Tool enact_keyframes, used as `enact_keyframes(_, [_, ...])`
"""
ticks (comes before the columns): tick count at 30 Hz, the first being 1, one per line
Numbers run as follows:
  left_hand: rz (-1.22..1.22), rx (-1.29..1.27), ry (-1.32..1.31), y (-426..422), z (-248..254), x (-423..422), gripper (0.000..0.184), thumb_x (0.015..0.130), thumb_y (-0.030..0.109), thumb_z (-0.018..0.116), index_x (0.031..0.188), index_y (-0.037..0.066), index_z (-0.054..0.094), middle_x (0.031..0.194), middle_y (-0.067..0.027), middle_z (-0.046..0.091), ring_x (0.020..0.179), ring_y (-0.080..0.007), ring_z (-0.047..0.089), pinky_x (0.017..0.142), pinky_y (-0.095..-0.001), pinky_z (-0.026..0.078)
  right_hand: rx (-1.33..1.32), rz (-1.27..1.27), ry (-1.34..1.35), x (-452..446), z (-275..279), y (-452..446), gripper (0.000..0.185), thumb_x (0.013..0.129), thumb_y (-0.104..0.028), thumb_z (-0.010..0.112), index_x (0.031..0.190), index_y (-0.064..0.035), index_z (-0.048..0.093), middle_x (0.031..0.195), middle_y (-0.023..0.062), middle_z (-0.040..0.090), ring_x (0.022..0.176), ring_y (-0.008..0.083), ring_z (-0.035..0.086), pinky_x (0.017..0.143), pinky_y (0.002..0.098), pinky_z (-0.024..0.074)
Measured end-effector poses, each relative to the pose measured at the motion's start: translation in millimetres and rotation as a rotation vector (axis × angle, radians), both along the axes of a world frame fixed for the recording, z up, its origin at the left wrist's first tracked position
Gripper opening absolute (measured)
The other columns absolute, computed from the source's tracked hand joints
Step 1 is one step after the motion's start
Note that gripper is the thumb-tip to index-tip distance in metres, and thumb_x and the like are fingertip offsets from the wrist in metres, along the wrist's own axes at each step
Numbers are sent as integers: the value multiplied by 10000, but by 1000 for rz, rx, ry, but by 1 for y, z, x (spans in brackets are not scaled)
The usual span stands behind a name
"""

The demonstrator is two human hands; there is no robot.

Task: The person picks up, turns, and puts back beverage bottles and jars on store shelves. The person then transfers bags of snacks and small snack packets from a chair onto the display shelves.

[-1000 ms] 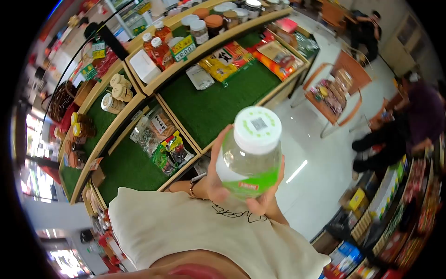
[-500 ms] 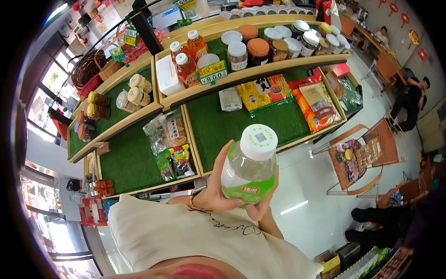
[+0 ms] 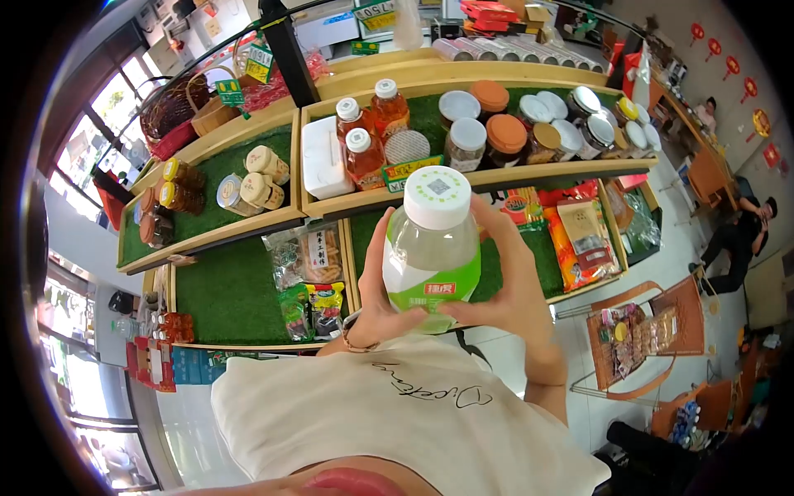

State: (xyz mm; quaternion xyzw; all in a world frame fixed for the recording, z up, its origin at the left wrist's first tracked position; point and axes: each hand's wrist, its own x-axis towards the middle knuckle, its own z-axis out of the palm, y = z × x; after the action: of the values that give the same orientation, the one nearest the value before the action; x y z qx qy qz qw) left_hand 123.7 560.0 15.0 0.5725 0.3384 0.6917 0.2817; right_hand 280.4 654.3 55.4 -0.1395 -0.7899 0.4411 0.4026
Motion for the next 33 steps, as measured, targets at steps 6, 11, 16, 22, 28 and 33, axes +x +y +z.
enact_keyframes(6, [153, -30, 95, 18, 21, -19, 1000, 608, 176, 717, 1372, -32, 106, 1324, -195, 330, 1219, -254, 351, 1019, -356, 244, 96, 187, -84, -36, 51, 40, 761, 537, -279, 795, 1174, -25, 467, 988, 86, 599, 902, 168, 575, 791, 322, 447])
enact_keyframes(11, [170, 39, 155, 55, 47, -35, 1029, 616, 250, 730, 1372, -5, 79, 1351, -182, 259, 1243, -267, 297, 1027, -386, 232, 147, 210, 61, -50, 71, 77, 736, 558, -296, 786, 1171, -36, 472, 1015, 75, 591, 939, 157, 563, 783, 337, 466])
enact_keyframes(16, [313, 31, 528, 100, 111, -51, 995, 637, 185, 758, 1367, 22, 103, 1272, -166, 385, 1157, -267, 416, 939, -392, 369, 372, 245, 104, -61, 102, 141, 741, 601, -286, 777, 1213, -46, 436, 1113, 92, 547, 1024, 204, 536, 843, 358, 448])
enact_keyframes(22, [577, 69, 887, 171, 170, -77, 845, 652, 205, 743, 1295, -8, 237, 1211, -190, 464, 1132, -297, 458, 949, -359, 364, 676, 248, -29, -86, 144, 217, 807, 705, -358, 729, 1328, -80, 297, 1311, 127, 373, 1155, 239, 426, 941, 361, 388])
enact_keyframes(28, [702, -181, 976, 234, 144, -117, 869, 596, 161, 773, 1278, 17, 255, 1131, -223, 503, 1054, -318, 520, 877, -377, 429, 692, 174, 133, -157, 87, 295, 721, 675, -266, 755, 1257, -66, 380, 1200, 108, 487, 1118, 236, 482, 932, 395, 421])
enact_keyframes(33, [534, -147, 976, 287, 94, -164, 807, 555, 153, 763, 1222, 9, 333, 1121, -176, 526, 1054, -281, 522, 923, -358, 403, 638, 101, 55, -191, 28, 332, 739, 668, -334, 739, 1245, -49, 374, 1191, 169, 471, 1099, 303, 472, 924, 407, 393])
